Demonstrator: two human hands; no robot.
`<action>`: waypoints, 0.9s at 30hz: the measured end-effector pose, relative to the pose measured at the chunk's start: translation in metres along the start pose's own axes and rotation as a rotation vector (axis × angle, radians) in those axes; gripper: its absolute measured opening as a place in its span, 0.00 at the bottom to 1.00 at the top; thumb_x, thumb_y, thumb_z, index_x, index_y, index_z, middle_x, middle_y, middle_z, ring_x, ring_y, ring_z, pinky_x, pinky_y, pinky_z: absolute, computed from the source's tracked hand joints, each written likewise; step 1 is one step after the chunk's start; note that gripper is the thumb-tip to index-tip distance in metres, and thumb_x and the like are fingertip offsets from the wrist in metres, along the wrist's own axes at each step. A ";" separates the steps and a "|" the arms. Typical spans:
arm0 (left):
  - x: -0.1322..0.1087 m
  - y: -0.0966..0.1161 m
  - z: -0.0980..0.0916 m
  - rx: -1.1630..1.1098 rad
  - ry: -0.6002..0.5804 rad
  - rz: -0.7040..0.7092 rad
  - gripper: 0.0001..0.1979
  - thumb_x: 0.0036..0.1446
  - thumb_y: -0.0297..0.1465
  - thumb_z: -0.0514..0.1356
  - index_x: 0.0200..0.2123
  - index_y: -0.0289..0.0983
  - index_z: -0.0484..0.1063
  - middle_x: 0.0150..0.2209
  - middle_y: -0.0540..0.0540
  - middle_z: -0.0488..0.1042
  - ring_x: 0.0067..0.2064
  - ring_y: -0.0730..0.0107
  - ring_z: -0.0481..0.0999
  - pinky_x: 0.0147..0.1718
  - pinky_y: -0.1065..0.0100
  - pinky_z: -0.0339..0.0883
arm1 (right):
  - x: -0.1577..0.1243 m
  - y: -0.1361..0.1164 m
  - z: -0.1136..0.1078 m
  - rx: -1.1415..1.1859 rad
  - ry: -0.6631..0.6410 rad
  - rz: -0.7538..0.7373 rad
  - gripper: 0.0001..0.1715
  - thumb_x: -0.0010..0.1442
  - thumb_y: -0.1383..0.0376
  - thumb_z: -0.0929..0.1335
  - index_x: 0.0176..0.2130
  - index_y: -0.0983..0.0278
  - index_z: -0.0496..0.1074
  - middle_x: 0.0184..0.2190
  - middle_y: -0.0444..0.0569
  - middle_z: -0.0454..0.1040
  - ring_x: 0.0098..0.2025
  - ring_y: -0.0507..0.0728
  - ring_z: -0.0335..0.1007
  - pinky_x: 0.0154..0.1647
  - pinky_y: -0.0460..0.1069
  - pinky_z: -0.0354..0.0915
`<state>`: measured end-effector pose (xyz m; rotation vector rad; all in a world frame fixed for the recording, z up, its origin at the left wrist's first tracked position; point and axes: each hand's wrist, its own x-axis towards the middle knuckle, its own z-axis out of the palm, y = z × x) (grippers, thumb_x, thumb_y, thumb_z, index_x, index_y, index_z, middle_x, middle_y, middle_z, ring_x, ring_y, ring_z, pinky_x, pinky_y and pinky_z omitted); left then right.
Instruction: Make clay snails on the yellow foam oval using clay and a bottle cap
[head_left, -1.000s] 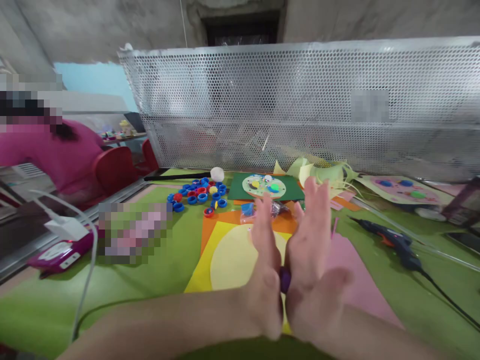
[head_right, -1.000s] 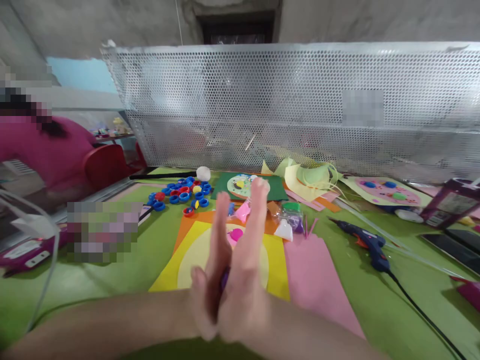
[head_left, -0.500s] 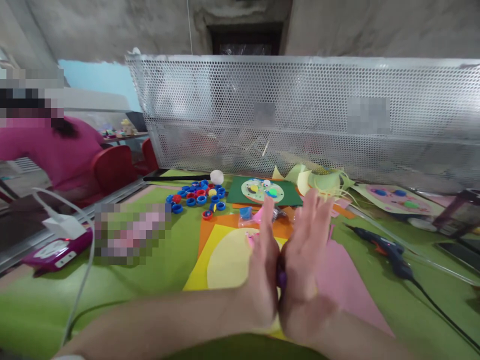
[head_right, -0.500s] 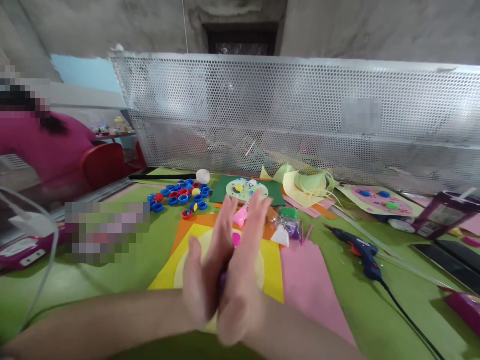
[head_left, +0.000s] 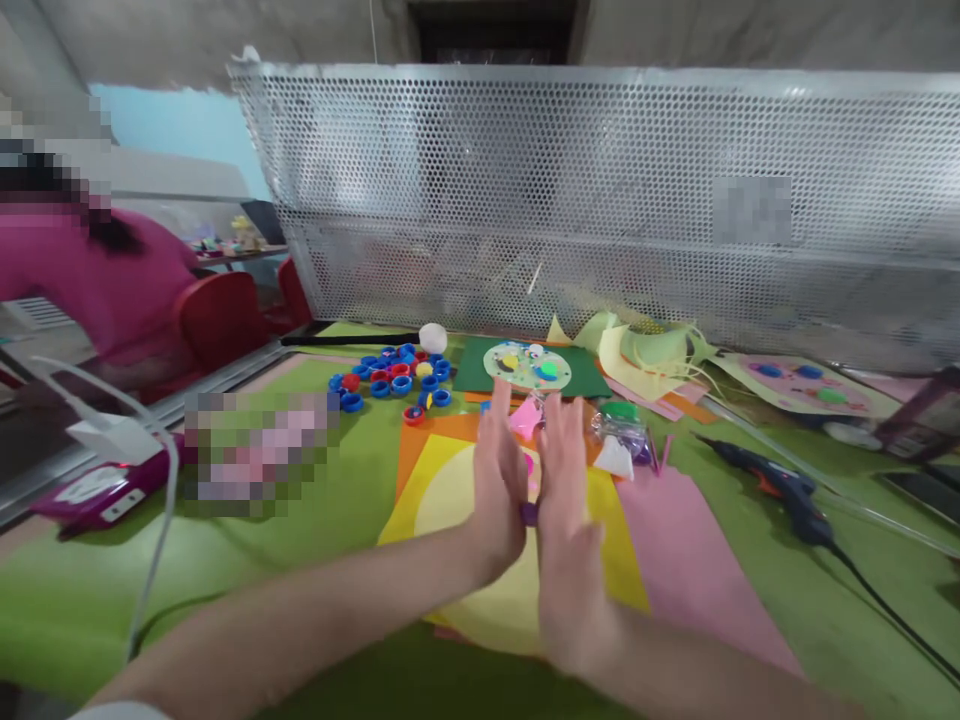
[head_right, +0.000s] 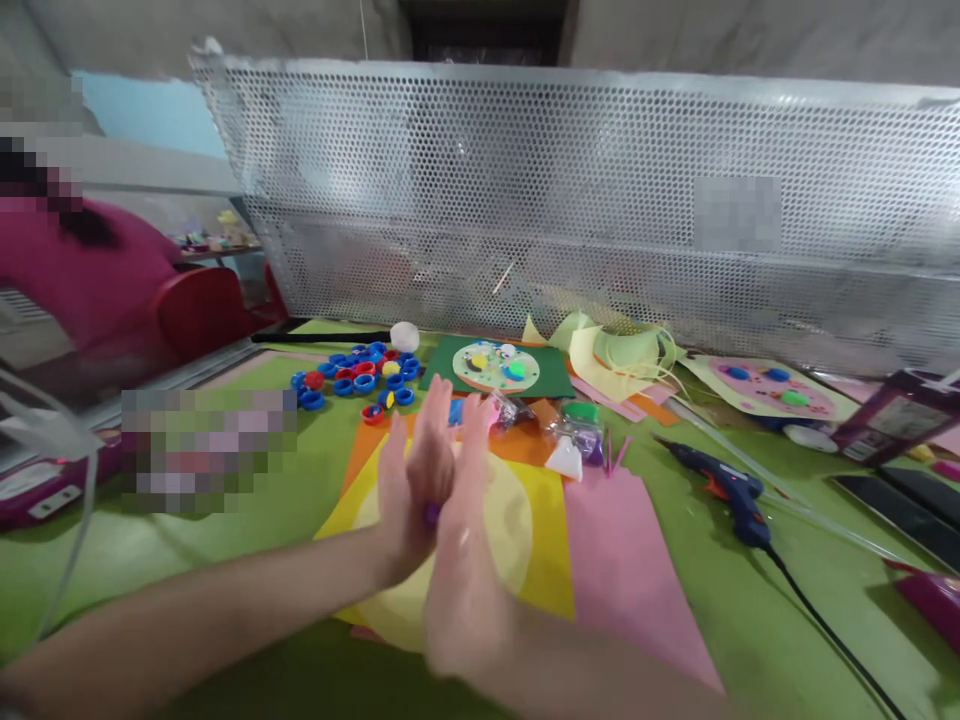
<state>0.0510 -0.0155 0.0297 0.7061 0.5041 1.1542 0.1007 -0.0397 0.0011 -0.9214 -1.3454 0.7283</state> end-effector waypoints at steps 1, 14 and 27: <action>0.001 -0.002 -0.001 0.003 -0.009 -0.008 0.24 0.62 0.42 0.39 0.62 0.50 0.44 0.65 0.62 0.40 0.65 0.73 0.32 0.61 0.67 0.32 | 0.003 0.002 -0.001 0.012 0.023 0.004 0.32 0.61 0.44 0.44 0.62 0.43 0.29 0.64 0.27 0.28 0.65 0.59 0.19 0.61 0.61 0.39; 0.006 -0.014 -0.002 -0.324 0.097 -0.293 0.24 0.60 0.45 0.43 0.36 0.34 0.71 0.42 0.39 0.74 0.52 0.56 0.67 0.50 0.62 0.58 | 0.045 0.039 -0.027 -0.180 0.228 0.017 0.32 0.63 0.48 0.43 0.63 0.51 0.30 0.65 0.41 0.34 0.65 0.57 0.26 0.58 0.64 0.46; 0.015 0.004 -0.022 -0.342 -0.036 -0.265 0.18 0.59 0.41 0.47 0.29 0.35 0.69 0.33 0.42 0.73 0.39 0.63 0.72 0.47 0.63 0.59 | 0.038 0.003 -0.062 -0.839 -0.059 -0.252 0.15 0.59 0.54 0.60 0.41 0.61 0.64 0.39 0.52 0.70 0.44 0.62 0.64 0.46 0.59 0.53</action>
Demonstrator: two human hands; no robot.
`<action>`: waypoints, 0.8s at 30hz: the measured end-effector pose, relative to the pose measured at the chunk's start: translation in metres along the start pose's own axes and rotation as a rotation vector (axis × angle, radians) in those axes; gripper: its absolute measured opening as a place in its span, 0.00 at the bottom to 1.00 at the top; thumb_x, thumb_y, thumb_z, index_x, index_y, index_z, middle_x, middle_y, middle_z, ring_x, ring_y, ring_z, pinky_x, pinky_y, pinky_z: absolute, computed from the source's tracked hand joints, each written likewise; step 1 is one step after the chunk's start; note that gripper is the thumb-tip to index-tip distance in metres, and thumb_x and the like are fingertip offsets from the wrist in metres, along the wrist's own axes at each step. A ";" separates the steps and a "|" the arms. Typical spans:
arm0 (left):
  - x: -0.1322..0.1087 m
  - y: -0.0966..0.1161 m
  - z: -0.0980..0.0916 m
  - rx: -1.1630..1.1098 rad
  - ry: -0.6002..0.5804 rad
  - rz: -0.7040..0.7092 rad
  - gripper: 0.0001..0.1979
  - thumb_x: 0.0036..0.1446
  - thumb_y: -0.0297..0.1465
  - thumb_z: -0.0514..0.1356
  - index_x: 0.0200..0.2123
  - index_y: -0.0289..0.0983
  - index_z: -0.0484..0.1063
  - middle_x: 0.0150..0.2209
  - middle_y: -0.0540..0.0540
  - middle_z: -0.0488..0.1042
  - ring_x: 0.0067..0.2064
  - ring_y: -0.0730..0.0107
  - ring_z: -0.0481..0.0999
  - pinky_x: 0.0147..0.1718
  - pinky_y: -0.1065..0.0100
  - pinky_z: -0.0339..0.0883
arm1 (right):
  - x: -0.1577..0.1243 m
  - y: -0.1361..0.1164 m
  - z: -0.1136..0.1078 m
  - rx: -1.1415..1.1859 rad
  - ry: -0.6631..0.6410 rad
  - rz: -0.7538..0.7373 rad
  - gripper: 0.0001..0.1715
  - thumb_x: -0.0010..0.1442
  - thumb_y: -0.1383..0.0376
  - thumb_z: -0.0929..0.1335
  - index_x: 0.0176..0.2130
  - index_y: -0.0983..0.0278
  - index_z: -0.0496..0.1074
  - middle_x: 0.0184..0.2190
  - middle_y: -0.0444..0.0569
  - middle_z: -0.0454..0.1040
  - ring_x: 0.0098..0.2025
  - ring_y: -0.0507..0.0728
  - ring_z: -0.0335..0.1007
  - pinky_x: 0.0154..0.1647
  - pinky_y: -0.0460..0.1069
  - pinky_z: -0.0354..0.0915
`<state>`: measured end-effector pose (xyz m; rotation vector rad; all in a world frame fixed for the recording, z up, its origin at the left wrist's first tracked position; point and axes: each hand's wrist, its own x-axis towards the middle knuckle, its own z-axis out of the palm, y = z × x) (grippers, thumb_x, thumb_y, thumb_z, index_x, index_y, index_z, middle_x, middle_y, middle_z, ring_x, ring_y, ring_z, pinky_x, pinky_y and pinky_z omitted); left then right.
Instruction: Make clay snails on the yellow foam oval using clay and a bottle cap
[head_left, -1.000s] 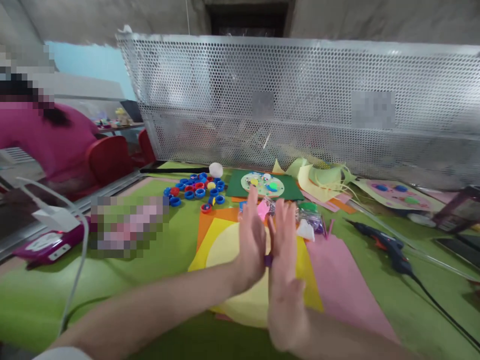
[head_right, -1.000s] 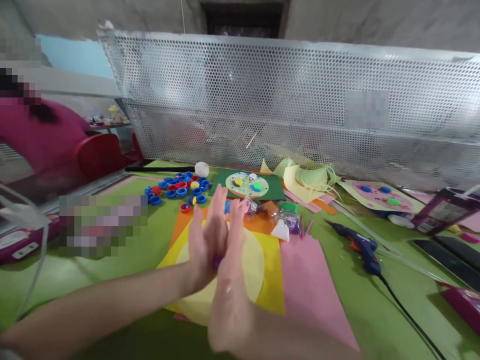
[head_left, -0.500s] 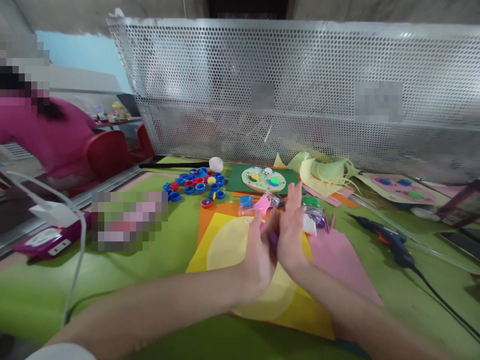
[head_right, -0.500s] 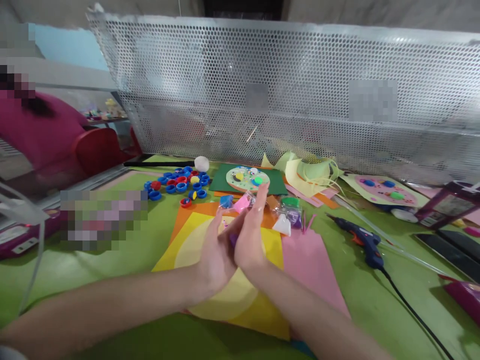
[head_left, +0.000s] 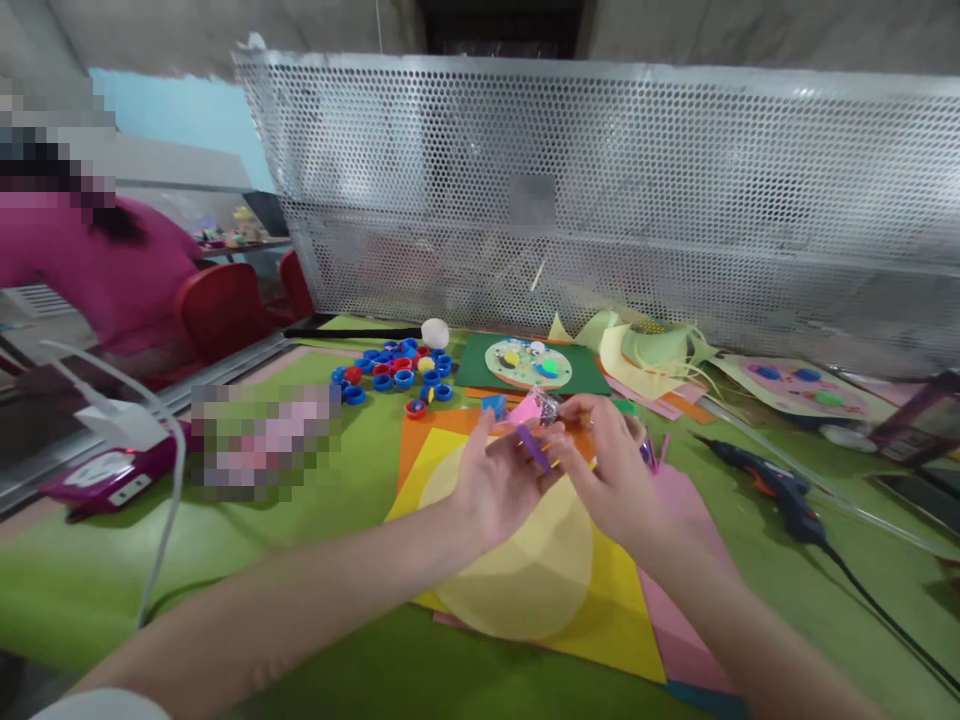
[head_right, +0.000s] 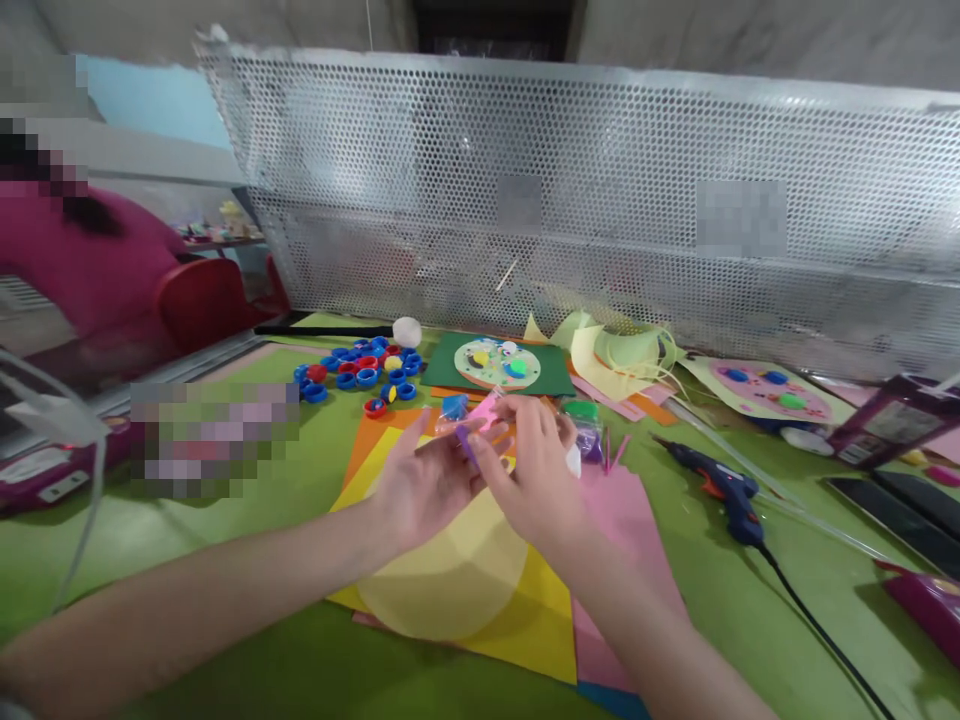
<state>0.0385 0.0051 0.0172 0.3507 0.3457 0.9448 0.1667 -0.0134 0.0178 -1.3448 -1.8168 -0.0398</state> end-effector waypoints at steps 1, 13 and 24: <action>-0.001 0.002 0.000 0.014 0.003 0.000 0.19 0.60 0.40 0.47 0.29 0.35 0.70 0.32 0.43 0.73 0.39 0.63 0.72 0.47 0.64 0.59 | -0.002 -0.002 0.000 -0.047 -0.035 -0.025 0.13 0.58 0.54 0.62 0.38 0.61 0.64 0.35 0.50 0.70 0.41 0.62 0.65 0.44 0.59 0.53; -0.025 0.016 -0.018 0.199 -0.102 -0.066 0.16 0.63 0.30 0.45 0.44 0.33 0.70 0.44 0.38 0.74 0.47 0.63 0.71 0.47 0.64 0.60 | -0.017 -0.019 -0.005 -0.281 -0.154 -0.342 0.15 0.60 0.65 0.62 0.23 0.64 0.65 0.20 0.42 0.69 0.24 0.51 0.65 0.36 0.51 0.52; -0.023 0.024 -0.033 0.460 -0.232 0.043 0.18 0.47 0.38 0.66 0.41 0.36 0.73 0.38 0.44 0.77 0.41 0.64 0.76 0.40 0.67 0.66 | -0.019 -0.028 -0.017 -0.323 0.055 -0.467 0.15 0.57 0.68 0.65 0.20 0.63 0.60 0.15 0.38 0.65 0.21 0.49 0.62 0.41 0.52 0.56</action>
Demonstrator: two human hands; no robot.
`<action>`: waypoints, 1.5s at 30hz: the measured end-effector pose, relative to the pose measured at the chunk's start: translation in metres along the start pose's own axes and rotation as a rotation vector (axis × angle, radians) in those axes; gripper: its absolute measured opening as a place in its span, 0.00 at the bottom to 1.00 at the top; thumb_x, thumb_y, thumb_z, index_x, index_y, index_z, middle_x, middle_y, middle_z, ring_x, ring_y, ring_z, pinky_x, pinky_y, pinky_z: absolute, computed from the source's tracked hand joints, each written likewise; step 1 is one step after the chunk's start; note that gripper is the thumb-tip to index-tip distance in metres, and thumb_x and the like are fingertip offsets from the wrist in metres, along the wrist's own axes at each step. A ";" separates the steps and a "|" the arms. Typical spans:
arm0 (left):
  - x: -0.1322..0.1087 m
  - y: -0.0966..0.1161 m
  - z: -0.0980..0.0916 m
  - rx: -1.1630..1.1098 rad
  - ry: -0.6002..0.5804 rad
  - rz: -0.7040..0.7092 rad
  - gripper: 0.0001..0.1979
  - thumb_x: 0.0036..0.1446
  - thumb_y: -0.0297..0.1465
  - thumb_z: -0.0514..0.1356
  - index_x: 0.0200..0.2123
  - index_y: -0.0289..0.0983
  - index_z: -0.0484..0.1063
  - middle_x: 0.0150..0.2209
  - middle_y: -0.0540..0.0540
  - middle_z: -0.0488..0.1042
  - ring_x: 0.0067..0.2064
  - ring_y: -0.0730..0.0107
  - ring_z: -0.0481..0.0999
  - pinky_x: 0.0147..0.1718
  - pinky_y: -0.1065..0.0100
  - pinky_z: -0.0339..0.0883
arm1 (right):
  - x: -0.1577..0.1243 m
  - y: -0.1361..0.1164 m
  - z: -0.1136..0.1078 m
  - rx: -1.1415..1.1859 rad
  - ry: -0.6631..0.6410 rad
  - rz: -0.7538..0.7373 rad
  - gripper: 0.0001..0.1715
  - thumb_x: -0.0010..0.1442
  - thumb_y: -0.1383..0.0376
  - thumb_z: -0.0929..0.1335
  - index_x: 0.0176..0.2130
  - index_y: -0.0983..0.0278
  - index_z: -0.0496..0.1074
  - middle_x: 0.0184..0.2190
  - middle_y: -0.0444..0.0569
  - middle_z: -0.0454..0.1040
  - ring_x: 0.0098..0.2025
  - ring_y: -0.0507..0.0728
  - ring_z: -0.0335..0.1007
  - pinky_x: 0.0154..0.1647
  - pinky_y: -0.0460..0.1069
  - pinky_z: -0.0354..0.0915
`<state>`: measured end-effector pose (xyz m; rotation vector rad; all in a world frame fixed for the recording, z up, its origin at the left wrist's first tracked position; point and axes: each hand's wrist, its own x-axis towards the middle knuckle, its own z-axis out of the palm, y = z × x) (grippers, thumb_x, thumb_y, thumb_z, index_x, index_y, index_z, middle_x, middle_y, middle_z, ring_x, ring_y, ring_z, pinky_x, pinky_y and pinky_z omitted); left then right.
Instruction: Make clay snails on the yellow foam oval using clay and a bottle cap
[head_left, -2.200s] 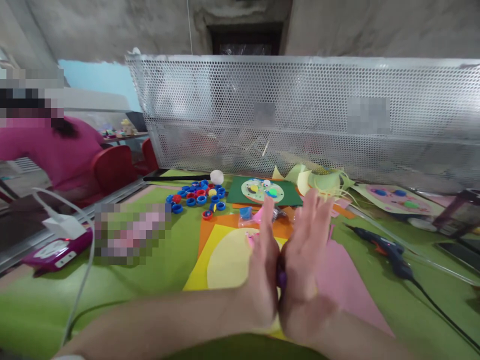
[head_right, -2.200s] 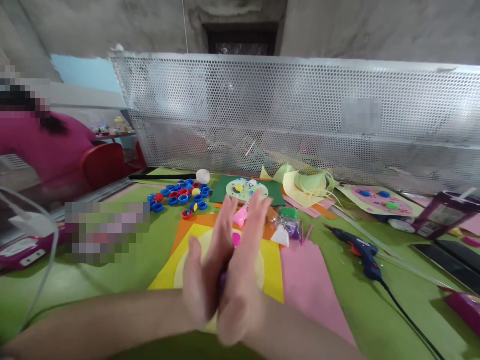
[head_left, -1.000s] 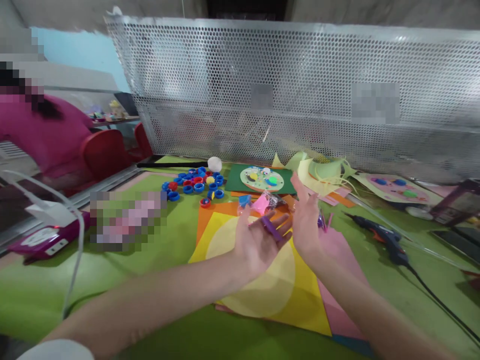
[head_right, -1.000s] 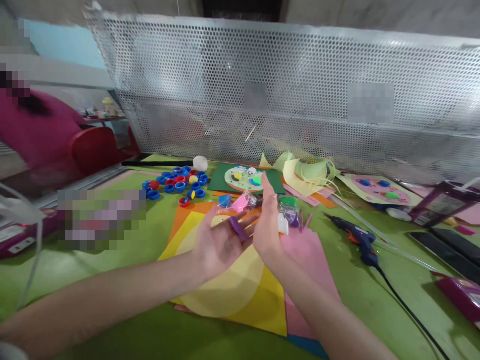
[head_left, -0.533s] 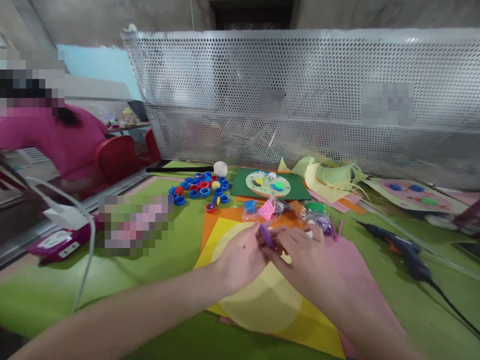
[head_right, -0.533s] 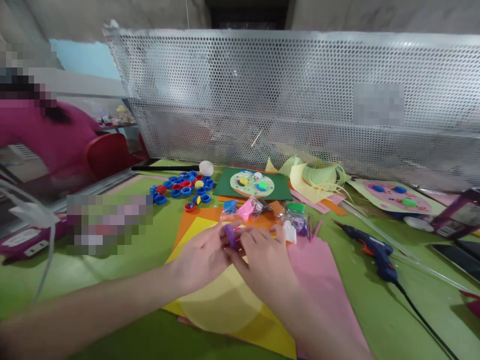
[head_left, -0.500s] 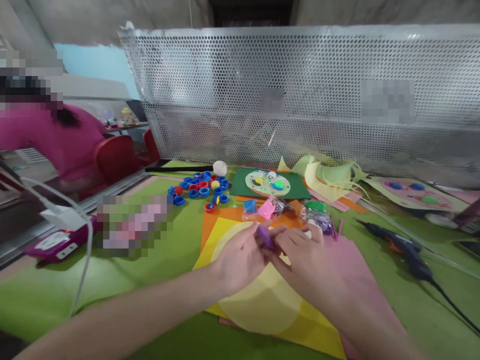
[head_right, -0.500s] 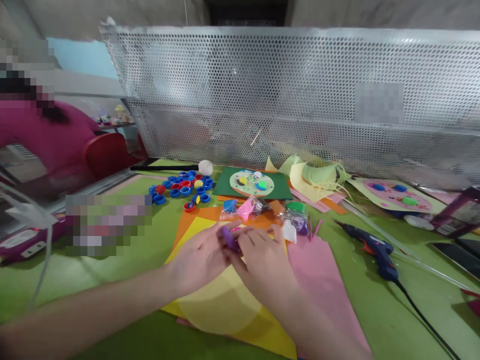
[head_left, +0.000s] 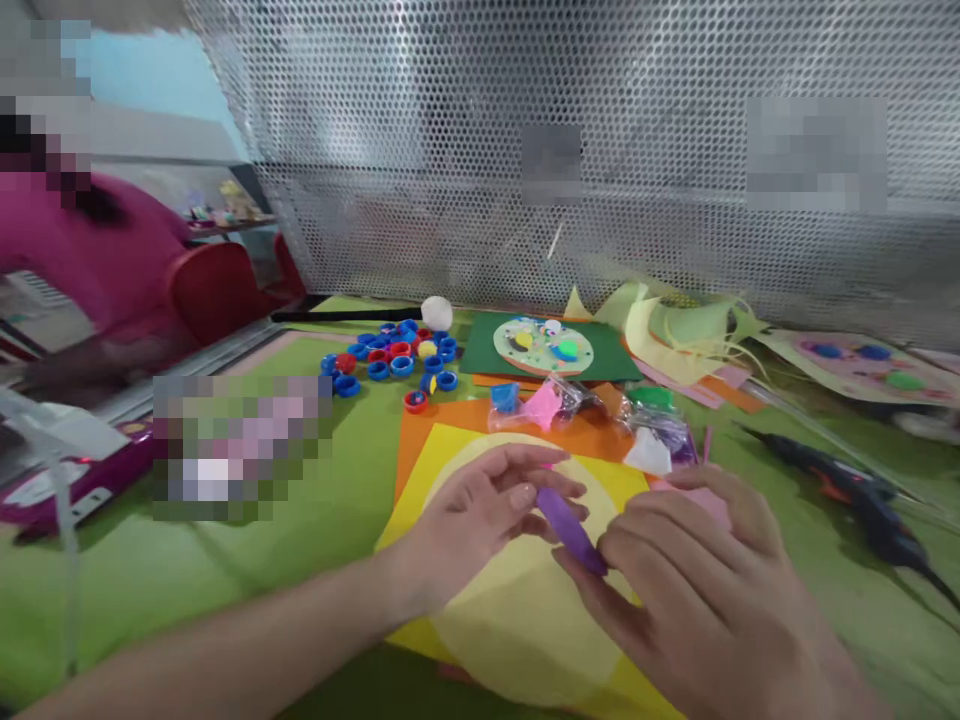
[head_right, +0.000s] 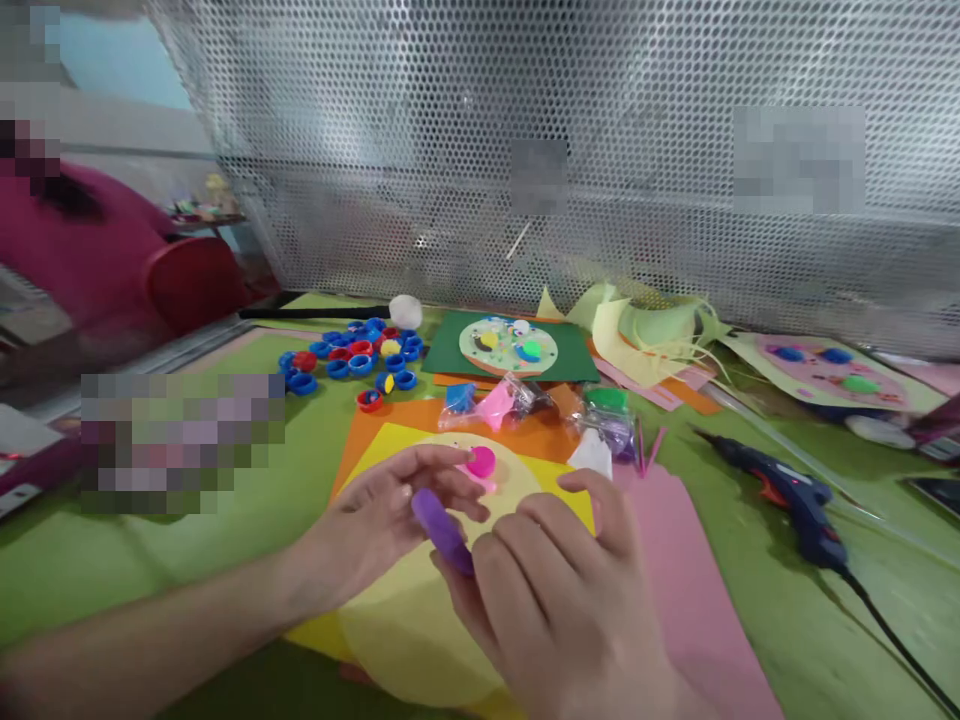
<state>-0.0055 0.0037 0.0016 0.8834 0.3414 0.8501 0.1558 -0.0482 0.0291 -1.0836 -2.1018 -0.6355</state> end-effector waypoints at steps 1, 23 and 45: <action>0.000 -0.001 -0.001 -0.003 -0.020 0.016 0.18 0.47 0.39 0.65 0.41 0.36 0.73 0.35 0.45 0.78 0.39 0.66 0.76 0.40 0.68 0.67 | -0.001 0.000 0.001 -0.020 0.009 0.010 0.16 0.57 0.67 0.65 0.20 0.63 0.60 0.15 0.38 0.66 0.20 0.49 0.62 0.41 0.52 0.56; 0.001 0.001 -0.005 0.129 0.016 0.082 0.07 0.50 0.30 0.64 0.35 0.39 0.78 0.34 0.50 0.79 0.38 0.75 0.76 0.42 0.74 0.68 | -0.019 0.009 0.015 0.330 -0.191 0.088 0.12 0.60 0.61 0.65 0.26 0.62 0.64 0.20 0.38 0.66 0.23 0.49 0.62 0.44 0.51 0.54; 0.001 0.000 -0.001 0.143 0.088 -0.115 0.11 0.42 0.36 0.69 0.27 0.34 0.76 0.26 0.50 0.74 0.28 0.76 0.72 0.32 0.73 0.64 | -0.009 0.026 0.014 -0.042 -0.260 -0.336 0.22 0.66 0.66 0.54 0.23 0.63 0.65 0.18 0.39 0.64 0.23 0.50 0.60 0.42 0.53 0.55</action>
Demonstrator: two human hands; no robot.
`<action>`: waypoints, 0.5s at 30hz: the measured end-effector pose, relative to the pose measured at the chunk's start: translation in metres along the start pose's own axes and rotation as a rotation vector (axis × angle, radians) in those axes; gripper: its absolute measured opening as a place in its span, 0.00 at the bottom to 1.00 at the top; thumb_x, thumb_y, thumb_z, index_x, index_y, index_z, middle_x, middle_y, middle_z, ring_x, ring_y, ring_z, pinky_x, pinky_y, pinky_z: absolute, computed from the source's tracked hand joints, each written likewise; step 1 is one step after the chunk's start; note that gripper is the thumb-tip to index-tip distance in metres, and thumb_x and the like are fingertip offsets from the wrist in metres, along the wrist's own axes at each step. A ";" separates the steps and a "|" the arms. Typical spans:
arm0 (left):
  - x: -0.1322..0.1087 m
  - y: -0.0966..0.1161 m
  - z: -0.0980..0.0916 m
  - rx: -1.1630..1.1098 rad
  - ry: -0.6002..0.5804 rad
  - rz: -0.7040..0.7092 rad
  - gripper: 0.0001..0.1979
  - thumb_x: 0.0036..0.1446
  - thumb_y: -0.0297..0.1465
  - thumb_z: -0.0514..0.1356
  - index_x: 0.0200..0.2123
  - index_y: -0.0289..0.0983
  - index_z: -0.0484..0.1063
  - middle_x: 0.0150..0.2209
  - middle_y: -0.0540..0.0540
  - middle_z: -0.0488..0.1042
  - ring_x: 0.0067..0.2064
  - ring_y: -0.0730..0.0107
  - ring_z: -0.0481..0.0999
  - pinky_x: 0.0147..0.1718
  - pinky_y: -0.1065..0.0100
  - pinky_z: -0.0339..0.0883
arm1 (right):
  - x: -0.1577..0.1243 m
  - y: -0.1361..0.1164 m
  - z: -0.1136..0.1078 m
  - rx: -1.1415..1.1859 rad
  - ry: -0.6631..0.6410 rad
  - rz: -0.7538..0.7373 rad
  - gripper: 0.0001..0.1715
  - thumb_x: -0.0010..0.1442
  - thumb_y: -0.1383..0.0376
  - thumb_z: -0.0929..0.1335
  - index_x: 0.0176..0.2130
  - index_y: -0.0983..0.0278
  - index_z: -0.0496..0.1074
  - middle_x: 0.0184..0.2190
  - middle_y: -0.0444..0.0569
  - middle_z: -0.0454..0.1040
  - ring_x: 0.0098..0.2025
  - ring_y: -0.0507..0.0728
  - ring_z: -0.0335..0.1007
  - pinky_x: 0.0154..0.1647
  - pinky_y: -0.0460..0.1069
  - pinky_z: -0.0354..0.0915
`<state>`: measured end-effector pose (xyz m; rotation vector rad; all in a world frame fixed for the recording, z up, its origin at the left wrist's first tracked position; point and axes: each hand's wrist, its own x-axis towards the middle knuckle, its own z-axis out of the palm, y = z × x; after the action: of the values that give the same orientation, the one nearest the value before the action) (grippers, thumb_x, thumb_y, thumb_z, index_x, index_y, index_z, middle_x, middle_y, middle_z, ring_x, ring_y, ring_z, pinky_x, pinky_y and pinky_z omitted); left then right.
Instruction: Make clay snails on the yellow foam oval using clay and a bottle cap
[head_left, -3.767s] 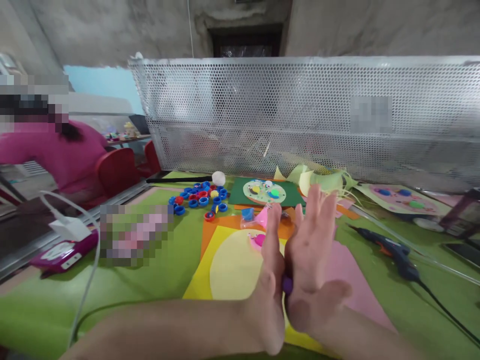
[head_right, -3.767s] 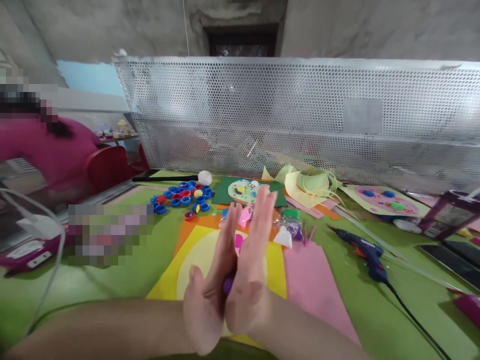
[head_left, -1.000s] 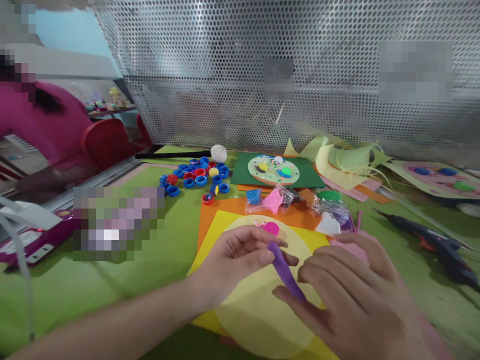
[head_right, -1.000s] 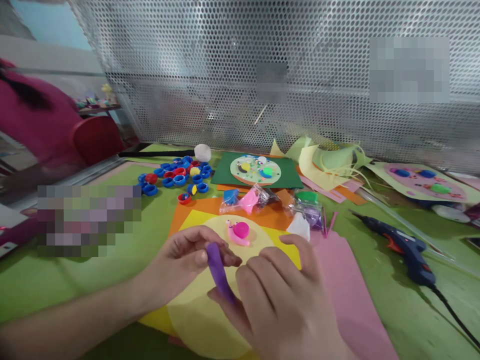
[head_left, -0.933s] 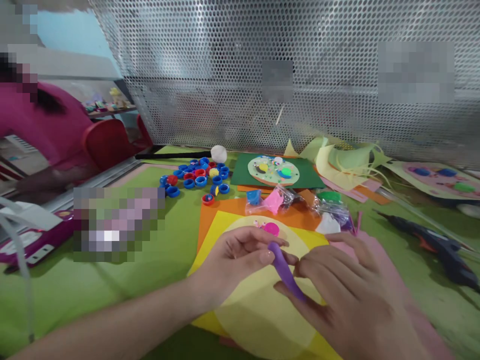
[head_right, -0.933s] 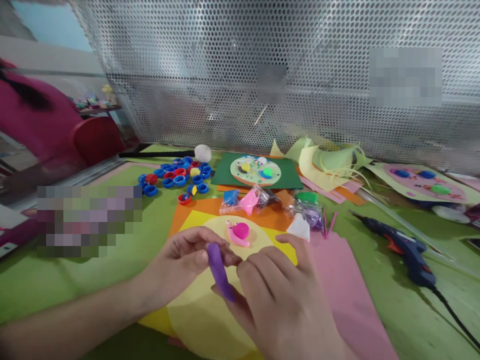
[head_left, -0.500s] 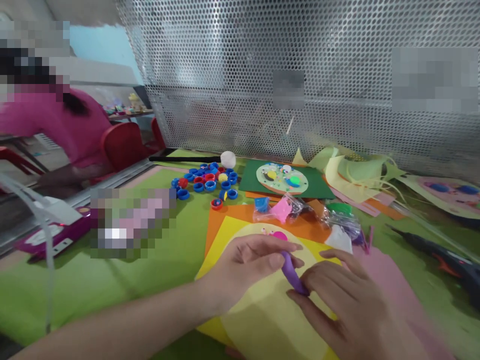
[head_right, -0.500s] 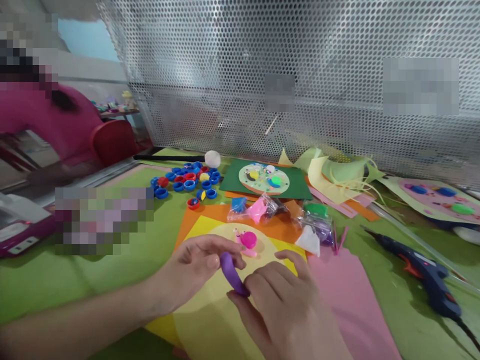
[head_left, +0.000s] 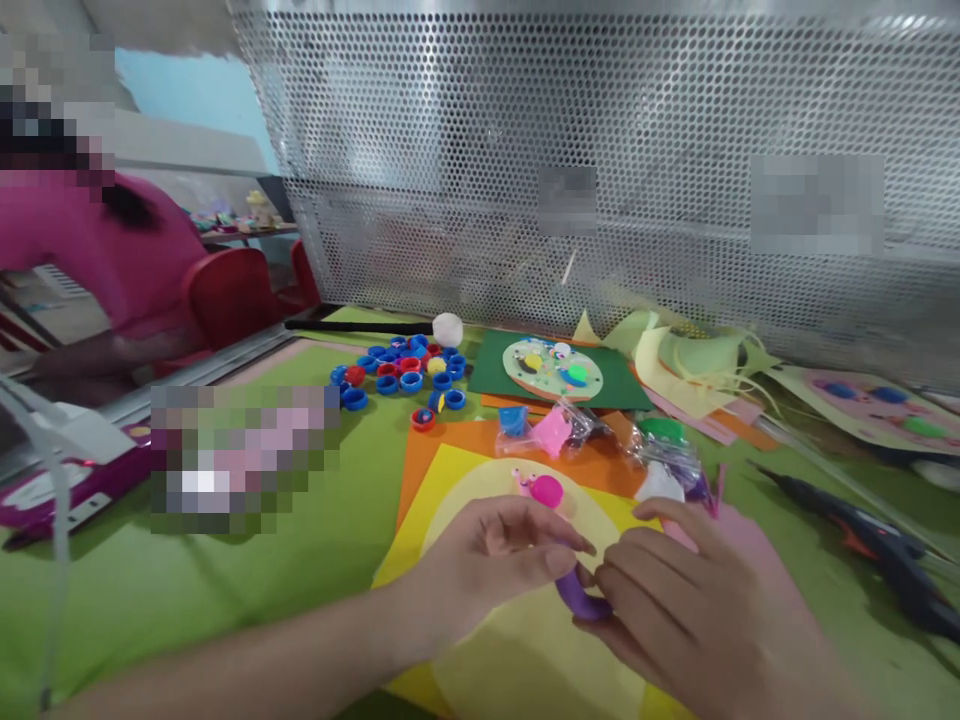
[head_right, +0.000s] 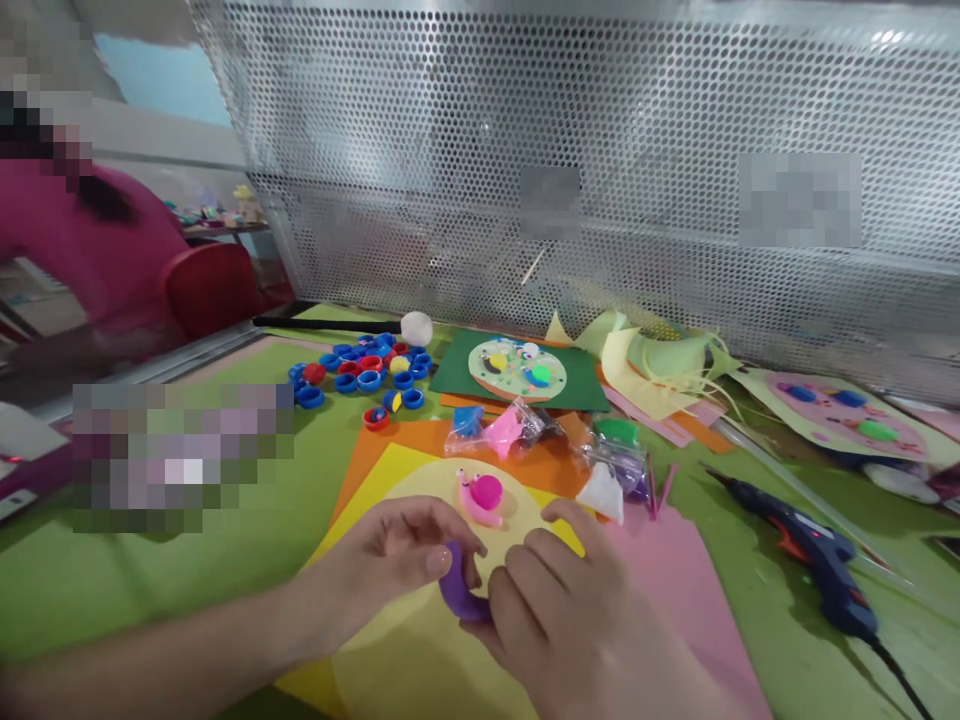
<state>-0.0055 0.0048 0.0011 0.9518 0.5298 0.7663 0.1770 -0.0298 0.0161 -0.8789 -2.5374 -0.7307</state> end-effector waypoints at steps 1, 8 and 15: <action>0.001 0.000 0.000 0.002 0.004 -0.005 0.12 0.41 0.36 0.69 0.27 0.34 0.76 0.25 0.50 0.74 0.28 0.76 0.72 0.31 0.72 0.64 | 0.000 0.000 -0.001 -0.001 -0.010 0.001 0.23 0.66 0.66 0.55 0.23 0.63 0.64 0.18 0.40 0.64 0.23 0.50 0.60 0.41 0.54 0.55; 0.004 -0.002 -0.004 0.086 0.056 -0.008 0.10 0.45 0.36 0.66 0.28 0.35 0.75 0.23 0.51 0.74 0.28 0.73 0.73 0.31 0.70 0.66 | -0.001 0.009 -0.002 -0.002 -0.094 0.021 0.18 0.63 0.61 0.59 0.24 0.63 0.66 0.19 0.42 0.66 0.23 0.53 0.62 0.33 0.52 0.54; 0.005 -0.009 -0.009 0.390 0.059 -0.171 0.11 0.48 0.34 0.64 0.32 0.33 0.73 0.32 0.45 0.77 0.35 0.68 0.75 0.34 0.69 0.66 | -0.009 0.025 0.019 -0.010 -0.354 0.151 0.10 0.51 0.67 0.70 0.22 0.62 0.67 0.18 0.39 0.70 0.22 0.53 0.66 0.26 0.49 0.53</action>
<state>-0.0055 0.0097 -0.0112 1.2277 0.8203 0.5468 0.1967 -0.0067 0.0053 -1.2863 -2.7270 -0.5847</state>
